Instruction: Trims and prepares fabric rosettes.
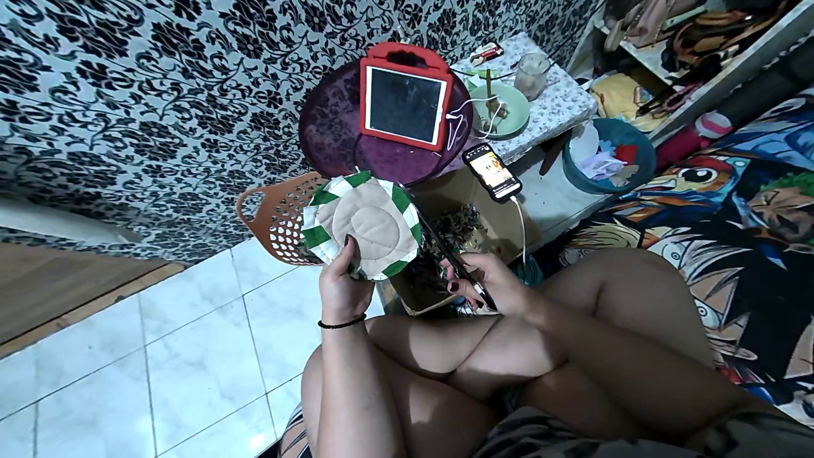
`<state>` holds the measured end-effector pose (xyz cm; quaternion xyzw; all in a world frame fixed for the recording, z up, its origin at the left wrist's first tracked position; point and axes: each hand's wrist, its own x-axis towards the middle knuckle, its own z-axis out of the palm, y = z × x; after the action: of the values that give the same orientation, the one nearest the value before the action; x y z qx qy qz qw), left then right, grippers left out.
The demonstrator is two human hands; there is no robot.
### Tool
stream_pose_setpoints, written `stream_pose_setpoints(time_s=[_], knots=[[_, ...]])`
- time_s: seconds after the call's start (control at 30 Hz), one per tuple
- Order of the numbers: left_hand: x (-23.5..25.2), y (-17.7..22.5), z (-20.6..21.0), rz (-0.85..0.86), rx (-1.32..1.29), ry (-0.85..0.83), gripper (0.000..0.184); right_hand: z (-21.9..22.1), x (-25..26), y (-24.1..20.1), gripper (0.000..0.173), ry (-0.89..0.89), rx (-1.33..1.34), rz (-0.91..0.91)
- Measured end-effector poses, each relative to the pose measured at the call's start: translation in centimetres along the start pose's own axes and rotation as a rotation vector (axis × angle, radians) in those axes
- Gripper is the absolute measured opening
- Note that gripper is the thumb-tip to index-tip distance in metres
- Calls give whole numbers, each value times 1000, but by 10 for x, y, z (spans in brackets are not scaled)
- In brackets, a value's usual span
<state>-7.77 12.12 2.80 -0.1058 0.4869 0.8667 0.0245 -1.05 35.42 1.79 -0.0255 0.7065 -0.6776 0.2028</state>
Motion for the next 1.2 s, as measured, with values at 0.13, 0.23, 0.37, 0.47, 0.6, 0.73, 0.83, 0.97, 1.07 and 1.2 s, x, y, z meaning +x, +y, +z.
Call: stream_pose_setpoints(time_s=[0.13, 0.23, 0.37, 0.47, 0.6, 0.73, 0.83, 0.97, 1.07, 1.2], knots=[[-1, 0, 0, -4, 10, -5, 28, 0, 1, 2, 44, 33, -25, -5], [0, 0, -1, 0, 18, -12, 28, -1, 2, 3, 44, 36, -23, 1], [0, 0, -2, -4, 21, -15, 28, 0, 1, 2, 41, 59, -15, 8], [1, 0, -2, 4, 32, -13, 28, 1, 1, 2, 40, 86, -20, -2], [1, 0, -3, 8, 45, -22, 27, 1, 0, 2, 38, 101, -18, 2], [2, 0, -4, 9, 41, -17, 27, 0, -1, -1, 36, 97, -16, 17], [0, 4, -1, -36, -8, -9, 31, 2, -1, -3, 35, 85, 7, 49], [1, -4, -1, -15, -401, -209, 45, 10, 0, -5, 29, 74, 85, 76], [3, -18, 12, 50, -653, -319, 81, 21, 4, -7, 27, 61, 129, 92], [1, -36, 24, 116, -583, -313, 88, 29, 6, -3, 29, 35, 142, 127]])
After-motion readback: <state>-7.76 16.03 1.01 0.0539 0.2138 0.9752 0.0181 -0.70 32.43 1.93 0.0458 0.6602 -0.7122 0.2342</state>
